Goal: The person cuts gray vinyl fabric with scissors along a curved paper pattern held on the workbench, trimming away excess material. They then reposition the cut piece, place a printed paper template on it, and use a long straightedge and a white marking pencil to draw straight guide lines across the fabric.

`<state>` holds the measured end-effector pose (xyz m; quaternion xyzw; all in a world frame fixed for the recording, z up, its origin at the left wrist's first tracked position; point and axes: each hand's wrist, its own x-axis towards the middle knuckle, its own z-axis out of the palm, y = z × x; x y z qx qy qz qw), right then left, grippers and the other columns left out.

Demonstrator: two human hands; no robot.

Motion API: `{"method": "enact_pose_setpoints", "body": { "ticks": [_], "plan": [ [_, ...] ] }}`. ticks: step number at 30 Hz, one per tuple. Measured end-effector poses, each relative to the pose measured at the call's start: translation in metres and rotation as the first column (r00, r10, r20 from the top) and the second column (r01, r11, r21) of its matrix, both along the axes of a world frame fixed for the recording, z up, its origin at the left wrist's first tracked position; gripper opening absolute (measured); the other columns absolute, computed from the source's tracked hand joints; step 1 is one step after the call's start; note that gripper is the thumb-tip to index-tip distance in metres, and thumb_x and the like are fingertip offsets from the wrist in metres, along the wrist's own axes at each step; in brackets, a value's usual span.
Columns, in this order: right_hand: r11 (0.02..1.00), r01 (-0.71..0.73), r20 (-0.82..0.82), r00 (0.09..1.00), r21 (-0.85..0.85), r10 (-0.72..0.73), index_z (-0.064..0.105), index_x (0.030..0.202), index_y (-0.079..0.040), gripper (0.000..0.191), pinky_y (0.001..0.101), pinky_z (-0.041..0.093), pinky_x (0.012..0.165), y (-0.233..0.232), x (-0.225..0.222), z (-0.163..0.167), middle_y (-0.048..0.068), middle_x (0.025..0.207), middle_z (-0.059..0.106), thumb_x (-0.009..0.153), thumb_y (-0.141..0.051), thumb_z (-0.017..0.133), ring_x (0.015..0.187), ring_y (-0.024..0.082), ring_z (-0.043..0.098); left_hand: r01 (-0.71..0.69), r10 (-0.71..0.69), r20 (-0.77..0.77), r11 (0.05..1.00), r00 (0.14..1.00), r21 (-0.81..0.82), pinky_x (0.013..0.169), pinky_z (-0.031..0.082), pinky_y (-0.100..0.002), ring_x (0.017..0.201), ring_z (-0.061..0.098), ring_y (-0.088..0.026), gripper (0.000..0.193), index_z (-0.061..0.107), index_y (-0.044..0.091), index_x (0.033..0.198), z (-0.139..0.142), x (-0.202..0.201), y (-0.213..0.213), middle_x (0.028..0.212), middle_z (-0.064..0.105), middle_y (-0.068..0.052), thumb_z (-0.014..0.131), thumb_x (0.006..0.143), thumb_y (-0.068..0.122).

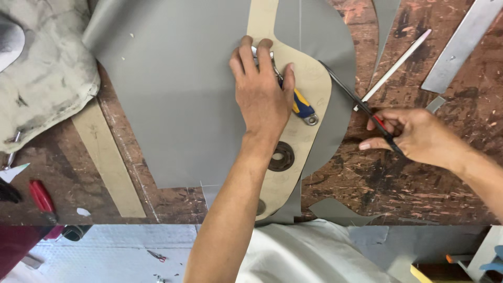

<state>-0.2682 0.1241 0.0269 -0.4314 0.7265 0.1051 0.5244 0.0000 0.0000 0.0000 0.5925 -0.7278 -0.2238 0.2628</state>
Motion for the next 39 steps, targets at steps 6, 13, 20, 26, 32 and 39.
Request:
{"method": "enact_pose_setpoints", "body": {
  "ticks": [6,13,20,26,32,39],
  "plan": [
    [0.986,-0.018,-0.143,0.989,0.163,0.042,0.076,0.112,-0.015,0.054,0.0396,0.043,0.058,-0.041,0.0,0.017,0.006,0.069,0.058,0.069,-0.043,0.093,0.064,0.021,0.056,0.0,-0.002,-0.053,1.0,0.999,-0.026,0.1,0.055,-0.045,0.129,0.049,-0.04,0.044,0.061,0.001,0.128,-0.003,0.005,-0.004,0.139,0.049,-0.02,0.076,0.087,0.004],
    [0.992,-0.123,-0.082,0.989,0.015,0.124,0.078,0.104,-0.011,0.052,0.0378,0.041,0.054,-0.054,-0.005,0.014,0.002,0.064,0.047,0.067,-0.045,0.092,0.059,0.018,0.048,-0.001,-0.001,-0.057,0.999,0.998,-0.039,0.097,0.057,-0.046,0.129,0.051,-0.039,0.037,0.063,0.002,0.12,-0.005,0.008,-0.005,0.14,0.05,-0.02,0.076,0.086,0.004],
    [0.971,-0.214,-0.141,0.963,0.107,0.228,0.077,0.114,-0.011,0.056,0.0379,0.043,0.055,-0.068,-0.014,0.003,0.005,0.065,0.053,0.071,-0.043,0.093,0.06,0.02,0.051,0.002,-0.004,-0.058,1.0,0.998,-0.029,0.094,0.059,-0.045,0.13,0.052,-0.039,0.03,0.061,-0.001,0.11,-0.015,0.011,-0.006,0.141,0.05,-0.02,0.079,0.085,0.005],
    [0.973,-0.224,-0.115,0.967,0.044,0.228,0.077,0.108,-0.011,0.057,0.0376,0.051,0.062,-0.074,-0.011,-0.002,0.007,0.07,0.064,0.065,-0.046,0.092,0.063,0.02,0.06,0.006,-0.007,-0.038,1.0,0.999,-0.014,0.097,0.059,-0.044,0.131,0.051,-0.038,0.04,0.064,0.003,0.12,-0.017,0.01,-0.004,0.143,0.049,-0.017,0.08,0.084,0.006],
    [0.953,-0.282,-0.154,0.943,0.111,0.296,0.08,0.112,-0.01,0.053,0.0381,0.051,0.064,-0.083,-0.01,-0.001,0.009,0.079,0.066,0.071,-0.04,0.094,0.07,0.021,0.061,0.016,-0.017,-0.021,1.0,1.0,-0.018,0.101,0.058,-0.043,0.131,0.051,-0.037,0.051,0.063,0.007,0.134,-0.019,0.01,-0.002,0.144,0.048,-0.015,0.079,0.086,0.006],
    [0.976,-0.207,-0.082,0.974,0.069,0.212,0.077,0.106,-0.015,0.049,0.0381,0.05,0.071,-0.097,0.008,0.002,0.002,0.077,0.067,0.067,-0.041,0.091,0.073,0.017,0.062,0.029,-0.029,-0.01,0.999,1.0,-0.022,0.103,0.056,-0.044,0.129,0.052,-0.037,0.052,0.063,0.007,0.135,-0.02,0.012,-0.006,0.144,0.049,-0.015,0.079,0.085,0.006]
  ]
}}
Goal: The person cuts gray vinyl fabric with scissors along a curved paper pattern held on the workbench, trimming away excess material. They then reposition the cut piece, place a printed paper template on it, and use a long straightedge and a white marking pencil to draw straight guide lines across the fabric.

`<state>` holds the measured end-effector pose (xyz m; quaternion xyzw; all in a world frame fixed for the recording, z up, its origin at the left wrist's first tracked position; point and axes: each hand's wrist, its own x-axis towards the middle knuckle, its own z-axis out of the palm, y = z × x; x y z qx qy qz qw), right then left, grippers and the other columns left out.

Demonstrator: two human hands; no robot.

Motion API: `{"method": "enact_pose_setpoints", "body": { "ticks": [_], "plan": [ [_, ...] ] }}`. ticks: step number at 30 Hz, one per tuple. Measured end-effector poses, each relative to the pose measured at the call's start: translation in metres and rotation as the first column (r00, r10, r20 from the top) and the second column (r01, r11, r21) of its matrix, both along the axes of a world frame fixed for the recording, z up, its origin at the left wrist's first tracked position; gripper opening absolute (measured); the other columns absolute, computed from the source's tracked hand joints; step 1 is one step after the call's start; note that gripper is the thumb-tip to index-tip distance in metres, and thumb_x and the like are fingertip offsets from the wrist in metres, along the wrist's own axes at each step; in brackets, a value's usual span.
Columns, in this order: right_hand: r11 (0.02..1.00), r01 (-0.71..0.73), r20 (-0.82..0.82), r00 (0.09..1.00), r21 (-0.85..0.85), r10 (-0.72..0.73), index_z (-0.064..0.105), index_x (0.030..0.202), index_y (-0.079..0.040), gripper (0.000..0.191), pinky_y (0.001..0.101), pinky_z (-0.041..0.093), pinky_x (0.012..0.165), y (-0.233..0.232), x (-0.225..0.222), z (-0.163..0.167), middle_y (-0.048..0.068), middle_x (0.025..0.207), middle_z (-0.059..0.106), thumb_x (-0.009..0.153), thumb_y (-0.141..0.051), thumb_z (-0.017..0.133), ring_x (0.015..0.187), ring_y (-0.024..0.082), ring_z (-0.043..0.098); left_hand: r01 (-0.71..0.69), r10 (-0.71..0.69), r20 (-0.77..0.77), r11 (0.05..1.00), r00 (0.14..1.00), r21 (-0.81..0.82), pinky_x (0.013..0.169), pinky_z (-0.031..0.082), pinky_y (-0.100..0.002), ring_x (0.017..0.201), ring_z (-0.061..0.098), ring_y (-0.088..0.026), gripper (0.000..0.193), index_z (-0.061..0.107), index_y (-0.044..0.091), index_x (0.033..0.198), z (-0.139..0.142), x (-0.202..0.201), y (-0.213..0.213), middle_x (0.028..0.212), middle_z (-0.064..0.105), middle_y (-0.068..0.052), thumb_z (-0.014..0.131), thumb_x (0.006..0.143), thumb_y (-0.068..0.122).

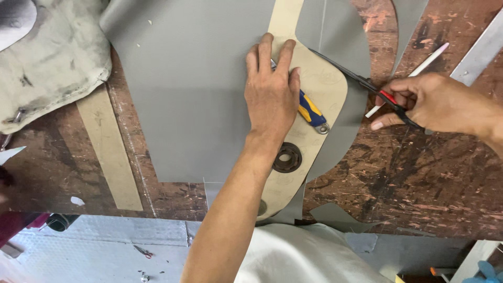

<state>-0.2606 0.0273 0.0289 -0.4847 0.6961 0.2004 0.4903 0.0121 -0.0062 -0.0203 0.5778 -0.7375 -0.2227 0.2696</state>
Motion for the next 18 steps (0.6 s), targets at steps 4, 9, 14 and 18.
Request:
{"method": "enact_pose_setpoints", "body": {
  "ticks": [4,9,14,18],
  "plan": [
    [0.999,-0.035,0.034,0.999,0.003,0.035,0.077,0.104,-0.012,0.046,0.0389,0.052,0.074,-0.004,0.006,0.003,0.007,0.076,0.069,0.071,-0.041,0.091,0.074,0.02,0.063,0.001,-0.001,-0.003,1.0,1.0,-0.002,0.102,0.056,-0.044,0.128,0.053,-0.037,0.053,0.063,0.007,0.135,-0.001,0.001,0.0,0.143,0.049,-0.016,0.08,0.085,0.006],
    [0.997,0.019,-0.056,0.998,0.081,-0.015,0.078,0.105,-0.016,0.043,0.0407,0.05,0.079,-0.008,0.016,0.005,0.005,0.08,0.072,0.07,-0.038,0.091,0.076,0.02,0.067,0.004,-0.004,-0.005,1.0,1.0,-0.012,0.103,0.055,-0.044,0.127,0.053,-0.037,0.053,0.063,0.007,0.135,-0.007,0.001,0.0,0.143,0.05,-0.016,0.08,0.085,0.006],
    [0.995,0.091,0.026,0.995,0.045,-0.093,0.073,0.105,-0.013,0.046,0.0378,0.049,0.075,-0.011,0.026,0.004,0.009,0.074,0.073,0.071,-0.038,0.091,0.072,0.02,0.066,-0.003,0.007,0.055,0.997,0.998,-0.071,0.104,0.055,-0.041,0.124,0.054,-0.032,0.042,0.064,0.01,0.134,-0.01,0.0,-0.008,0.141,0.052,-0.012,0.077,0.094,0.009],
    [0.994,0.106,0.101,0.99,-0.018,-0.103,0.075,0.098,-0.008,0.044,0.0355,0.049,0.065,-0.009,0.028,0.004,0.005,0.071,0.068,0.069,-0.038,0.091,0.065,0.017,0.063,0.049,-0.045,0.136,0.998,0.99,-0.027,0.097,0.051,-0.042,0.114,0.055,-0.03,0.041,0.067,0.011,0.131,-0.009,0.007,-0.022,0.13,0.056,-0.011,0.072,0.091,0.008]
  ]
}}
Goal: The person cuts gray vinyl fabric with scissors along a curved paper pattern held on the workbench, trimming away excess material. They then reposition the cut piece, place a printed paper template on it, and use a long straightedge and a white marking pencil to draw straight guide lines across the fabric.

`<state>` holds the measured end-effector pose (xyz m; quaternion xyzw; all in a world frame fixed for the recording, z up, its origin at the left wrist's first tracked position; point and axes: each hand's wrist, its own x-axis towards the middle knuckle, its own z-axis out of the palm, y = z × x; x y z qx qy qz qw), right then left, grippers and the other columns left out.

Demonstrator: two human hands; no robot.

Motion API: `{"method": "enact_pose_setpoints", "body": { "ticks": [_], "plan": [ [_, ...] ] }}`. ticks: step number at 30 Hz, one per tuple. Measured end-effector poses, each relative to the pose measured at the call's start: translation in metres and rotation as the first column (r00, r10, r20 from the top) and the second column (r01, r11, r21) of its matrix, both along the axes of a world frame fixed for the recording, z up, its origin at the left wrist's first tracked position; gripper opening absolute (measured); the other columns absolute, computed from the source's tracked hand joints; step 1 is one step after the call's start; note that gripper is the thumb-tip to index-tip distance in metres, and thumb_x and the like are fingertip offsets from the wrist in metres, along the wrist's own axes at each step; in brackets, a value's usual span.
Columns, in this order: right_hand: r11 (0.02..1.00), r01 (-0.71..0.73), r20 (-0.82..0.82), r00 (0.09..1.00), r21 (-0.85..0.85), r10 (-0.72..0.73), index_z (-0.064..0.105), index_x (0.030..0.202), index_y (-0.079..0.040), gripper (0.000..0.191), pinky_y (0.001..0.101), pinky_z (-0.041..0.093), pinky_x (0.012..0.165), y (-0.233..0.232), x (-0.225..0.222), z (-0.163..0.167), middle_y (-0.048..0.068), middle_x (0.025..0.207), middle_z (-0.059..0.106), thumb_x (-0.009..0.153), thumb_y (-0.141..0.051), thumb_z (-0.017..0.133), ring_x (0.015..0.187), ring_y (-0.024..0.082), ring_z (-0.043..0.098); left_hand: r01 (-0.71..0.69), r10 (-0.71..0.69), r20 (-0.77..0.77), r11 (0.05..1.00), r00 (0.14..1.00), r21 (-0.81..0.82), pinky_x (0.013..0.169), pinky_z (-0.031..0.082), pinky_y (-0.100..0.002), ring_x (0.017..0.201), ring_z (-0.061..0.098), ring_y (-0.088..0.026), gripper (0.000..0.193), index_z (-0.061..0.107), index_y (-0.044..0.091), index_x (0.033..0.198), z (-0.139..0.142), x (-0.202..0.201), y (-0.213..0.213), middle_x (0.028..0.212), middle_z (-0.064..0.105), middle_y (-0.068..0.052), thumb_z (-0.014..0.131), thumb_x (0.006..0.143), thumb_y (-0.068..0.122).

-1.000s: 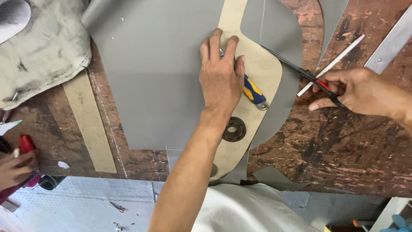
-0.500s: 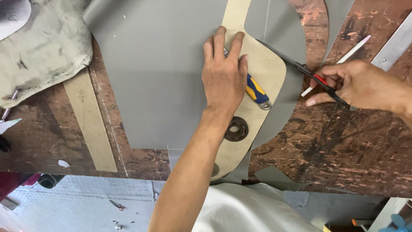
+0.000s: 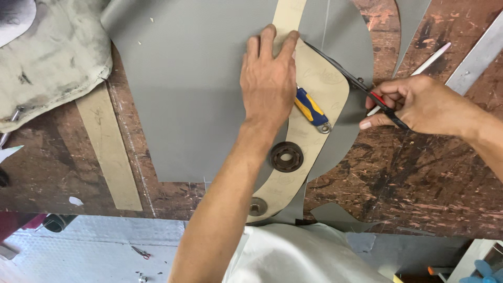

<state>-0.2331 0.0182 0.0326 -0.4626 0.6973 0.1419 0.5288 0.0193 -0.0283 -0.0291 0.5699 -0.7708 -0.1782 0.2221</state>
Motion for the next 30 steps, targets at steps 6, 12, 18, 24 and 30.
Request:
{"method": "enact_pose_setpoints", "body": {
  "ticks": [6,12,18,24,30],
  "plan": [
    [1.0,0.015,0.003,1.0,-0.004,-0.015,0.076,0.098,-0.008,0.042,0.0349,0.042,0.058,0.005,0.006,-0.011,0.001,0.06,0.054,0.071,-0.036,0.093,0.06,0.016,0.052,0.079,-0.083,0.029,0.991,0.996,0.11,0.096,0.051,-0.042,0.107,0.057,-0.025,0.052,0.068,0.014,0.131,0.002,0.008,-0.025,0.112,0.058,-0.005,0.065,0.08,0.001],
    [0.971,0.1,0.259,0.965,-0.217,-0.041,0.075,0.098,-0.006,0.039,0.0304,0.038,0.054,0.016,0.009,-0.016,-0.002,0.061,0.045,0.07,-0.031,0.089,0.06,0.01,0.043,0.199,-0.2,-0.007,0.972,0.98,0.125,0.09,0.049,-0.047,0.108,0.059,-0.029,0.032,0.073,0.015,0.117,-0.003,0.015,-0.056,0.109,0.06,-0.009,0.058,0.091,0.004],
    [0.973,0.178,0.171,0.973,-0.143,-0.153,0.077,0.096,-0.006,0.038,0.0295,0.041,0.055,0.023,0.025,-0.009,-0.003,0.061,0.054,0.068,-0.029,0.089,0.059,0.01,0.048,0.465,-0.466,0.026,0.876,0.885,-0.125,0.101,0.045,-0.046,0.118,0.057,-0.032,0.017,0.074,0.011,0.103,-0.006,0.028,-0.084,0.12,0.061,-0.009,0.068,0.088,0.009],
    [0.953,0.278,0.127,0.956,-0.123,-0.263,0.078,0.099,-0.008,0.033,0.0299,0.044,0.055,0.036,0.05,-0.009,0.001,0.064,0.06,0.073,-0.026,0.088,0.06,0.011,0.052,0.599,-0.61,-0.029,0.786,0.792,-0.152,0.098,0.044,-0.047,0.118,0.056,-0.033,0.035,0.073,0.007,0.103,-0.004,0.037,-0.101,0.122,0.063,-0.008,0.082,0.07,0.006],
    [0.885,0.451,0.264,0.873,-0.115,-0.411,0.077,0.095,-0.003,0.03,0.025,0.047,0.057,0.051,0.073,-0.011,0.0,0.07,0.07,0.076,-0.024,0.087,0.062,0.007,0.057,0.619,-0.618,-0.04,0.785,0.785,0.021,0.093,0.042,-0.05,0.113,0.058,-0.033,0.035,0.073,0.012,0.111,-0.007,0.034,-0.107,0.116,0.064,-0.008,0.083,0.078,0.008]
  ]
}}
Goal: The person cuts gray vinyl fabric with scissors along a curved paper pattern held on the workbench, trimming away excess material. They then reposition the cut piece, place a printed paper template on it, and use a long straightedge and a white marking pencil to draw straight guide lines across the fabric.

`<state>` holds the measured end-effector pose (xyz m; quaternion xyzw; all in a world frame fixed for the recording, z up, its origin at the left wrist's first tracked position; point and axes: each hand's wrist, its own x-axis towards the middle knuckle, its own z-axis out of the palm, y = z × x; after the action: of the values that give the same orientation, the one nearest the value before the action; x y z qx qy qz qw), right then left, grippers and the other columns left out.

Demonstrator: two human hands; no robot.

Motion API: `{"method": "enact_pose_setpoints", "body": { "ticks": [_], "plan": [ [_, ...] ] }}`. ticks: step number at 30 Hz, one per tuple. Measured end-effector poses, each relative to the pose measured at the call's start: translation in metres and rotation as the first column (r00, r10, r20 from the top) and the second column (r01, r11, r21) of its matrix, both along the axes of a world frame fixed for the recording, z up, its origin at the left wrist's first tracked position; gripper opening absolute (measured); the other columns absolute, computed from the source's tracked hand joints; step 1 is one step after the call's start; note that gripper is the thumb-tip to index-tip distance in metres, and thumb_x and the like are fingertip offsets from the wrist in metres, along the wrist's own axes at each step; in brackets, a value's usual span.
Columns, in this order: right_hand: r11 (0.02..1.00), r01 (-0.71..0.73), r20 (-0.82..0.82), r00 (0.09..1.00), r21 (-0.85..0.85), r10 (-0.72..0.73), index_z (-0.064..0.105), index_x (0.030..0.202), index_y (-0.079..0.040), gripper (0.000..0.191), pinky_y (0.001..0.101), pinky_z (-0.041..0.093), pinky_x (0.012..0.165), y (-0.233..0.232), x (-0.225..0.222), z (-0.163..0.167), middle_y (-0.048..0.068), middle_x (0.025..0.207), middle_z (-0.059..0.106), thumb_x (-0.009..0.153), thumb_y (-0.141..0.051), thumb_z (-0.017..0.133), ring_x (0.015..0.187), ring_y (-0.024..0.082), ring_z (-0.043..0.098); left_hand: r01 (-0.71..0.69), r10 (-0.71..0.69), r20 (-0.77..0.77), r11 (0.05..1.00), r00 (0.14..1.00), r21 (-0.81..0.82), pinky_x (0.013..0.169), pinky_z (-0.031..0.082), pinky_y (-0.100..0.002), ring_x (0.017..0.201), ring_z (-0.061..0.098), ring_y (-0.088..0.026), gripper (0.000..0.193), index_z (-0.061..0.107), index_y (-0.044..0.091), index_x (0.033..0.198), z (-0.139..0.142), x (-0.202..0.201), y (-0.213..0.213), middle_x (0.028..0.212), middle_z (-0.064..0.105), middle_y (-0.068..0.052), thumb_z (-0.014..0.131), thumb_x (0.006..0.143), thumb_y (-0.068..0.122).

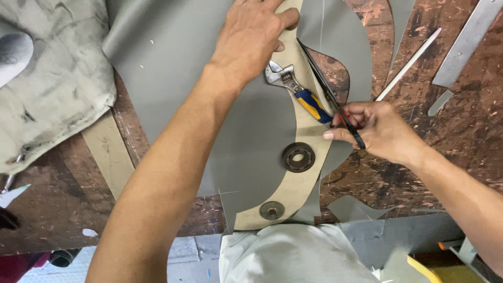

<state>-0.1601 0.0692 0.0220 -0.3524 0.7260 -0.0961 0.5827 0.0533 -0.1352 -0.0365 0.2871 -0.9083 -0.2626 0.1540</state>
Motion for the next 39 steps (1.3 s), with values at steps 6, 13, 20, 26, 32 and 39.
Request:
{"method": "enact_pose_setpoints", "body": {
  "ticks": [6,13,20,26,32,39],
  "plan": [
    [0.999,0.04,-0.094,0.995,-0.02,-0.042,0.075,0.093,-0.003,0.032,0.0249,0.043,0.054,0.004,0.019,-0.001,-0.001,0.067,0.061,0.074,-0.024,0.09,0.06,0.008,0.048,0.049,-0.051,-0.031,0.998,0.998,-0.048,0.094,0.041,-0.049,0.113,0.057,-0.034,0.044,0.073,0.013,0.117,-0.004,0.001,-0.004,0.117,0.064,-0.009,0.084,0.075,0.009],
    [0.986,0.161,-0.035,0.986,-0.034,-0.162,0.074,0.093,-0.002,0.031,0.0249,0.033,0.05,0.01,0.033,-0.002,-0.005,0.062,0.053,0.076,-0.023,0.089,0.056,0.007,0.042,0.062,-0.064,-0.034,0.997,0.997,-0.05,0.096,0.041,-0.049,0.117,0.055,-0.033,0.043,0.073,0.013,0.118,-0.009,0.0,-0.004,0.122,0.064,-0.008,0.086,0.076,0.013],
    [0.983,0.17,-0.074,0.982,-0.073,-0.175,0.073,0.091,-0.002,0.034,0.0238,0.036,0.05,0.009,0.047,0.003,-0.005,0.062,0.055,0.075,-0.026,0.09,0.056,0.005,0.045,0.088,-0.093,-0.035,0.99,0.995,-0.106,0.102,0.04,-0.049,0.125,0.051,-0.032,0.044,0.073,0.014,0.116,-0.006,-0.001,-0.008,0.131,0.061,-0.008,0.086,0.074,0.013],
    [0.972,0.226,-0.059,0.972,-0.059,-0.229,0.072,0.09,-0.002,0.035,0.024,0.037,0.048,0.007,0.062,0.007,-0.003,0.062,0.056,0.075,-0.028,0.09,0.054,0.006,0.047,0.074,-0.076,-0.016,0.991,0.997,-0.116,0.103,0.04,-0.05,0.126,0.051,-0.031,0.046,0.073,0.016,0.118,-0.009,-0.005,-0.004,0.134,0.06,-0.008,0.087,0.074,0.014],
    [0.954,0.294,-0.012,0.955,-0.061,-0.295,0.071,0.088,-0.002,0.033,0.0231,0.038,0.045,0.001,0.079,0.007,-0.003,0.061,0.06,0.075,-0.027,0.089,0.052,0.005,0.05,0.08,-0.082,-0.021,0.99,0.996,-0.114,0.102,0.04,-0.05,0.124,0.052,-0.031,0.046,0.071,0.015,0.116,-0.013,-0.003,-0.007,0.131,0.06,-0.006,0.088,0.074,0.015],
    [0.9,0.436,0.064,0.898,-0.01,-0.435,0.07,0.088,-0.002,0.029,0.024,0.035,0.041,-0.007,0.094,0.008,-0.001,0.058,0.059,0.078,-0.023,0.087,0.046,0.005,0.047,0.09,-0.096,-0.045,0.987,0.994,-0.135,0.103,0.041,-0.047,0.123,0.053,-0.03,0.057,0.066,0.009,0.12,-0.019,-0.004,-0.011,0.128,0.06,-0.004,0.091,0.069,0.018]
  ]
}}
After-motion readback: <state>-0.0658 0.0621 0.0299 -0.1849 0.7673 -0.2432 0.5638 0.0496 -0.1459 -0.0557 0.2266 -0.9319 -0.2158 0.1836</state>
